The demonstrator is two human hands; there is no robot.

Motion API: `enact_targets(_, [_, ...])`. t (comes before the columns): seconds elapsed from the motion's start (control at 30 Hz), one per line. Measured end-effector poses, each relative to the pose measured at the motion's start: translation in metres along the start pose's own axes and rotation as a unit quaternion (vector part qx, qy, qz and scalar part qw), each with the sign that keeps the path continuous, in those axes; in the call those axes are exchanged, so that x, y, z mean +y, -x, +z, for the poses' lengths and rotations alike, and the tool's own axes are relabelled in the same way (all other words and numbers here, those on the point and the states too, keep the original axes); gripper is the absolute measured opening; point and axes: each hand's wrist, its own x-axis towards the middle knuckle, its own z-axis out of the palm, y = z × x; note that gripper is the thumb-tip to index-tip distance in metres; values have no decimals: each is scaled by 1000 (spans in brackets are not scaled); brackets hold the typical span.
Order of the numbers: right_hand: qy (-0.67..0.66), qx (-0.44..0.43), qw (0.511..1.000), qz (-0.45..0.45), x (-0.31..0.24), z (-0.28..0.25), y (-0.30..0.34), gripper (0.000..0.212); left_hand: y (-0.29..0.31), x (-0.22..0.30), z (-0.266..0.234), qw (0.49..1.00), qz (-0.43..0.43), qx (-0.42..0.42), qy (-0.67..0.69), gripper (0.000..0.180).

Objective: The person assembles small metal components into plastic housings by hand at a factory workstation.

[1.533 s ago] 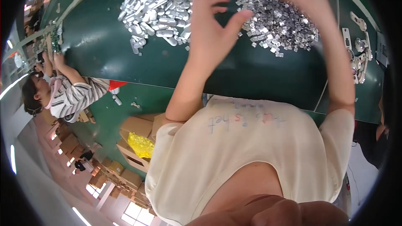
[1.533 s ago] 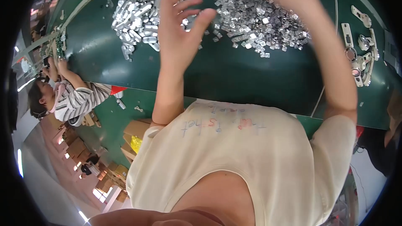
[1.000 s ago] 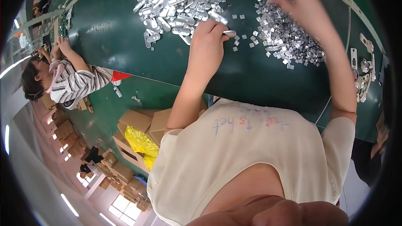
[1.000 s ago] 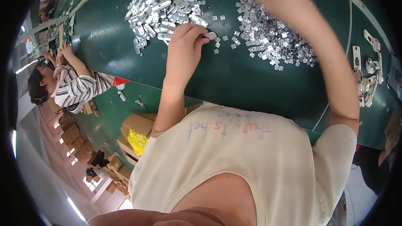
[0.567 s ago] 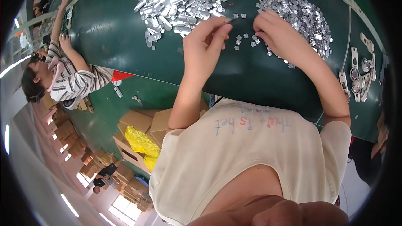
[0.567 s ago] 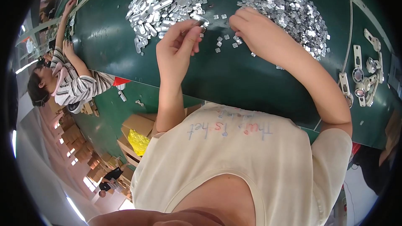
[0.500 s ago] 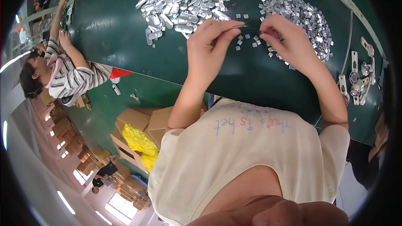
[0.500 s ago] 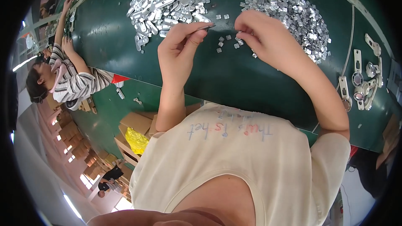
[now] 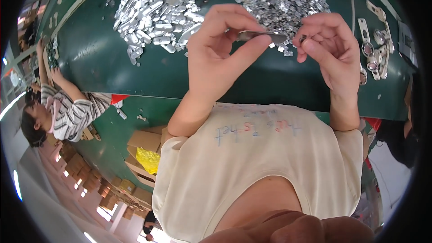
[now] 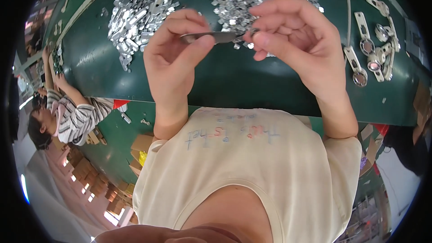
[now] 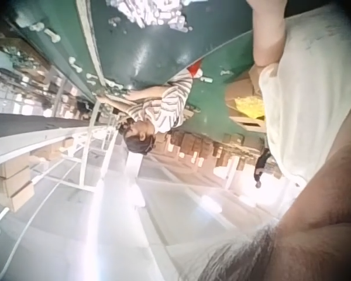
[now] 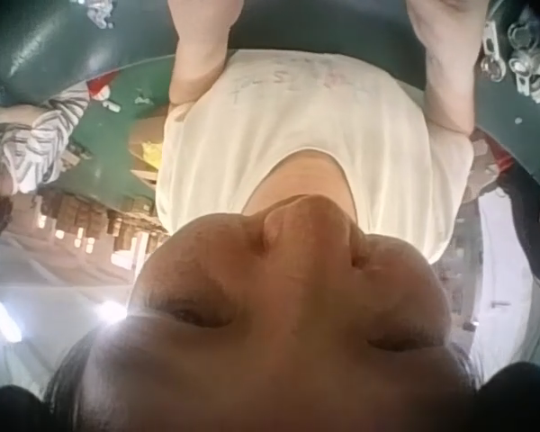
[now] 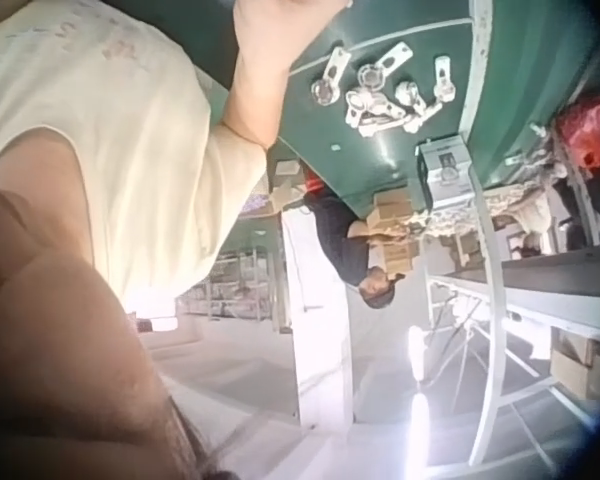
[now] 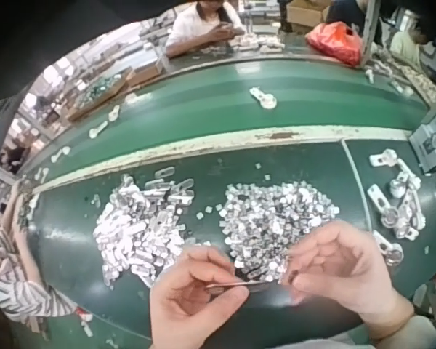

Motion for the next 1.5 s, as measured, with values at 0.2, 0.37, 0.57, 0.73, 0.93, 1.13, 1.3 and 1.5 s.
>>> enact_targets(0.2, [-3,-3,1000,-18,0,-9,10,20,-5,6,15,963,-152,-1,222,10])
enact_targets(0.37, [53,1,998,-44,5,-12,12,17,3,2,26,990,-137,3,-18,19])
enact_targets(0.57, [358,-28,920,-157,5,-11,7,20,4,7,33,989,-94,-18,-114,19])
enact_targets(0.73, [62,-8,998,-9,8,-8,4,15,2,1,30,982,-30,-94,-161,23])
enact_targets(0.93, [70,-22,996,52,9,-22,3,17,-6,-15,32,990,-96,-68,-80,30])
enact_targets(1.13, [528,149,836,-2,-35,-68,13,36,-1,-15,24,989,-142,-35,-1,28])
enact_targets(1.3, [744,273,604,88,-4,-170,66,31,3,-14,22,987,-152,-53,9,28])
enact_targets(1.5, [202,239,944,-102,-9,-118,43,27,0,-6,21,988,-139,-67,-12,30])
